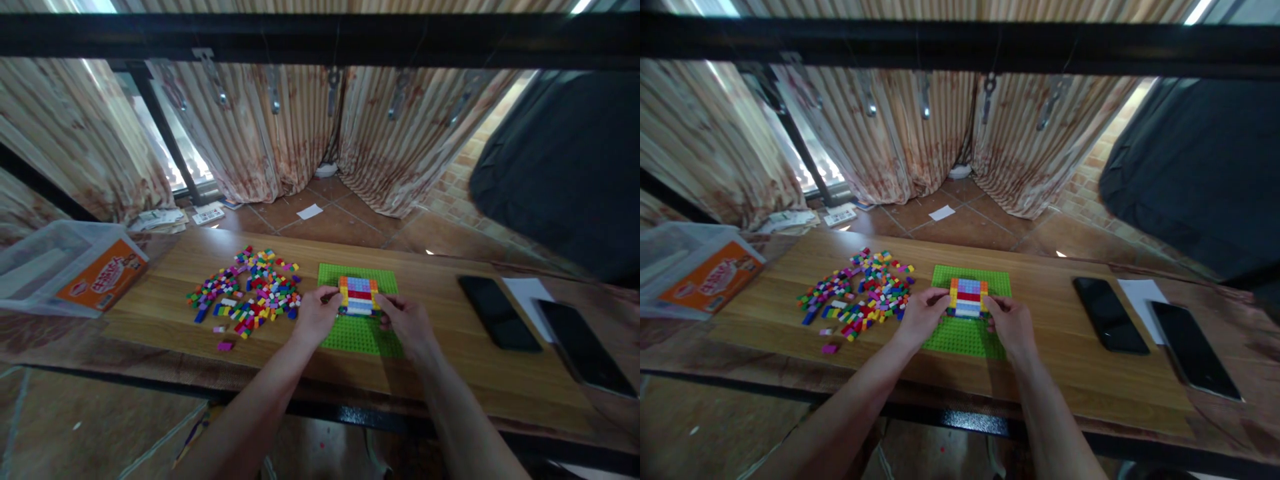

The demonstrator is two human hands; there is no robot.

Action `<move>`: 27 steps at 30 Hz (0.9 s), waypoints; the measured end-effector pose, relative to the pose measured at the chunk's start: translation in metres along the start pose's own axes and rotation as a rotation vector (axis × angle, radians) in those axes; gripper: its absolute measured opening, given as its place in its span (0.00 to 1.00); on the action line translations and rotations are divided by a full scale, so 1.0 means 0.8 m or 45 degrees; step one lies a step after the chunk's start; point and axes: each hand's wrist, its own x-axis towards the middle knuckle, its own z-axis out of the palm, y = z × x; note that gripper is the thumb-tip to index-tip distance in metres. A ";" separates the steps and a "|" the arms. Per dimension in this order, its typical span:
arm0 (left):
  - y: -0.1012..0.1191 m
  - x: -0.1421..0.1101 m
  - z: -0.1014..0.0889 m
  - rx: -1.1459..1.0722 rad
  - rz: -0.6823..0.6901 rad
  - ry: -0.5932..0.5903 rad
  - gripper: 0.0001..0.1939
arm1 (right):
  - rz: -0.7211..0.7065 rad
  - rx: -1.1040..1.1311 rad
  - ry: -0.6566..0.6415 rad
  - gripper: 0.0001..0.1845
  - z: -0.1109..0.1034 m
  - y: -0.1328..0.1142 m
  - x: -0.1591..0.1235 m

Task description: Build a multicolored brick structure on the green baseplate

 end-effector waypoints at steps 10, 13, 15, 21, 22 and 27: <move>0.017 0.002 -0.026 -0.178 -0.089 0.035 0.11 | -0.251 -0.029 0.294 0.24 -0.012 -0.017 -0.005; 0.015 0.001 -0.024 -0.161 -0.010 0.092 0.12 | -0.388 -0.102 0.332 0.19 -0.001 -0.026 -0.022; 0.015 0.000 -0.021 -0.122 0.073 0.135 0.13 | -0.472 -0.242 0.305 0.17 0.010 -0.030 -0.038; 0.024 0.000 -0.029 -0.157 0.176 0.234 0.12 | -0.755 -0.504 -0.025 0.17 0.047 -0.010 -0.072; 0.025 0.001 -0.033 -0.186 0.166 0.248 0.12 | -0.841 -0.532 -0.110 0.16 0.053 -0.004 -0.074; 0.034 0.012 -0.070 -0.366 0.123 0.358 0.11 | -1.092 -0.636 -0.392 0.13 0.083 0.013 -0.083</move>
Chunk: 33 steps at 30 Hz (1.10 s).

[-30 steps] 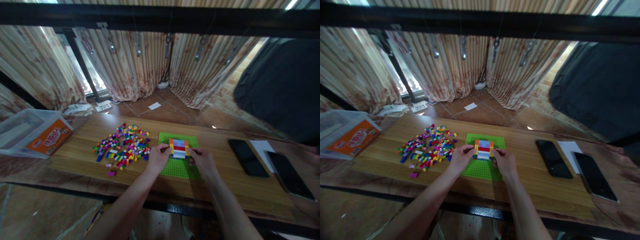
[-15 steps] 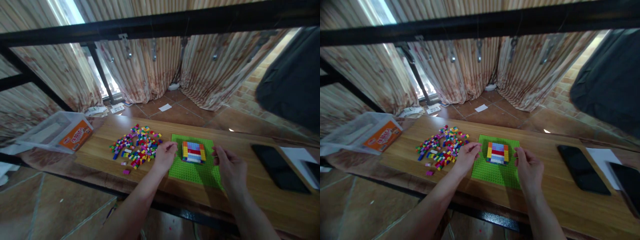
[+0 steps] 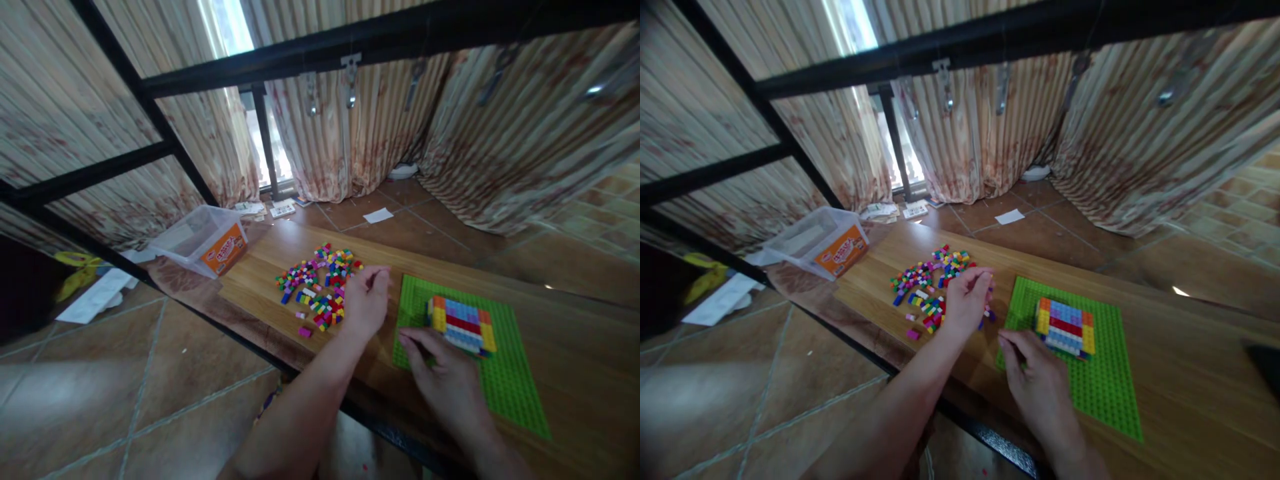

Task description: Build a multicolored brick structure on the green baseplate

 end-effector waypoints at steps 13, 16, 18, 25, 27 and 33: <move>0.059 0.041 -0.147 -0.896 -0.123 0.667 0.03 | -0.011 -0.194 -0.048 0.12 0.049 -0.020 0.008; 0.069 0.038 -0.160 -0.965 -0.136 0.697 0.06 | 0.024 -0.221 -0.012 0.12 0.054 -0.021 0.012; 0.073 0.037 -0.164 -0.990 -0.149 0.709 0.08 | 0.024 -0.221 0.010 0.12 0.059 -0.025 0.012; 0.075 0.036 -0.164 -0.992 -0.129 0.717 0.08 | -0.245 -0.070 -0.164 0.10 0.109 -0.090 0.007; 0.073 0.034 -0.164 -1.006 -0.136 0.694 0.09 | -0.264 -0.107 -0.207 0.08 0.125 -0.107 0.006; 0.071 0.035 -0.183 -0.997 -0.125 0.671 0.07 | -0.244 -0.238 -0.249 0.06 0.151 -0.115 0.004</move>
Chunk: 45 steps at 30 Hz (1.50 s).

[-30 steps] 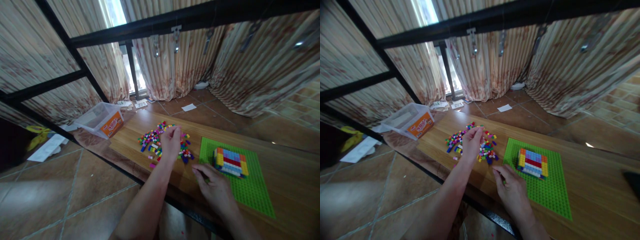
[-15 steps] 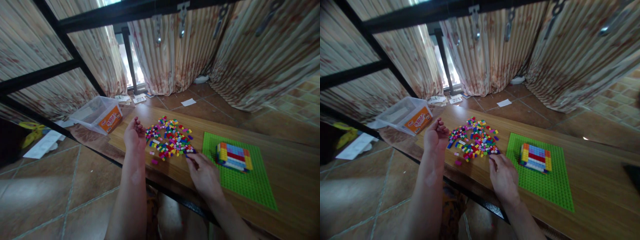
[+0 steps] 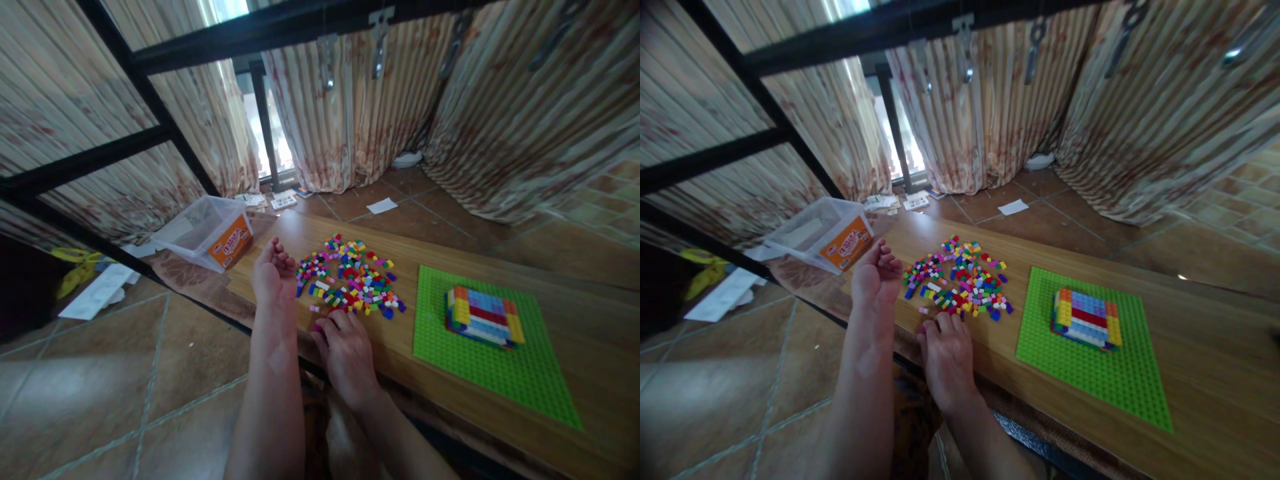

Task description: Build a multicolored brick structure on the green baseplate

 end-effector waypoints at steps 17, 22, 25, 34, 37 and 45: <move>0.011 0.014 -0.039 2.036 0.339 -0.114 0.07 | 0.206 -0.191 0.170 0.09 -0.018 0.062 0.012; 0.012 0.004 -0.049 2.719 0.201 -0.281 0.08 | 0.229 -0.165 0.184 0.10 -0.020 0.061 0.009; 0.009 0.005 -0.051 2.824 0.181 -0.331 0.06 | 0.261 -0.188 0.143 0.09 -0.021 0.058 0.008; 0.000 0.016 -0.053 2.755 0.203 -0.445 0.05 | 0.323 -0.212 0.087 0.09 -0.023 0.056 0.012; 0.000 0.016 -0.050 2.607 0.244 -0.533 0.06 | 0.327 -0.225 0.082 0.09 -0.022 0.057 0.011; -0.008 0.009 -0.038 2.403 0.276 -0.657 0.09 | 0.353 -0.187 0.066 0.12 -0.027 0.056 0.012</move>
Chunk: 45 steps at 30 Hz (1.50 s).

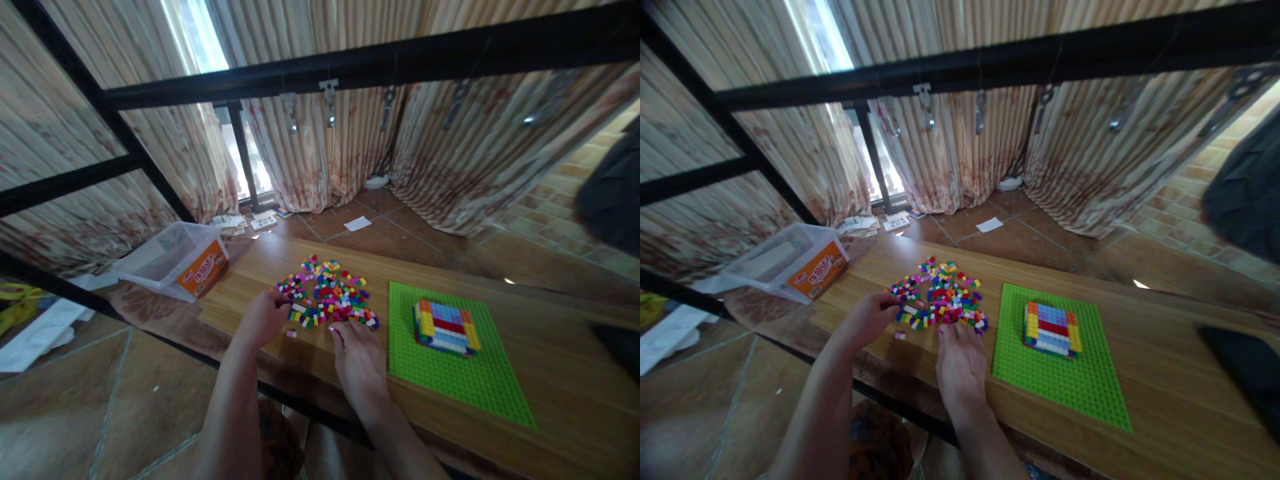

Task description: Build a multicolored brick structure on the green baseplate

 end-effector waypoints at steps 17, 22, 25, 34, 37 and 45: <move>0.024 0.002 0.020 -0.023 0.136 0.042 0.05 | -0.072 0.114 0.021 0.11 -0.003 0.010 -0.006; 0.024 0.001 0.019 0.018 0.200 0.031 0.10 | -0.093 0.158 0.015 0.12 -0.008 0.013 -0.006; 0.022 0.001 0.015 0.023 0.189 0.031 0.12 | -0.110 0.122 -0.034 0.12 -0.010 0.014 -0.008; 0.023 0.000 0.010 -0.082 0.167 0.059 0.12 | -0.154 0.080 -0.086 0.12 -0.015 0.015 -0.013; 0.026 0.000 0.012 -0.127 0.172 0.039 0.11 | -0.137 0.090 -0.086 0.12 -0.016 0.016 -0.012; 0.035 -0.001 0.024 -0.264 0.385 -0.096 0.09 | -0.049 0.323 -0.074 0.11 -0.029 0.022 -0.013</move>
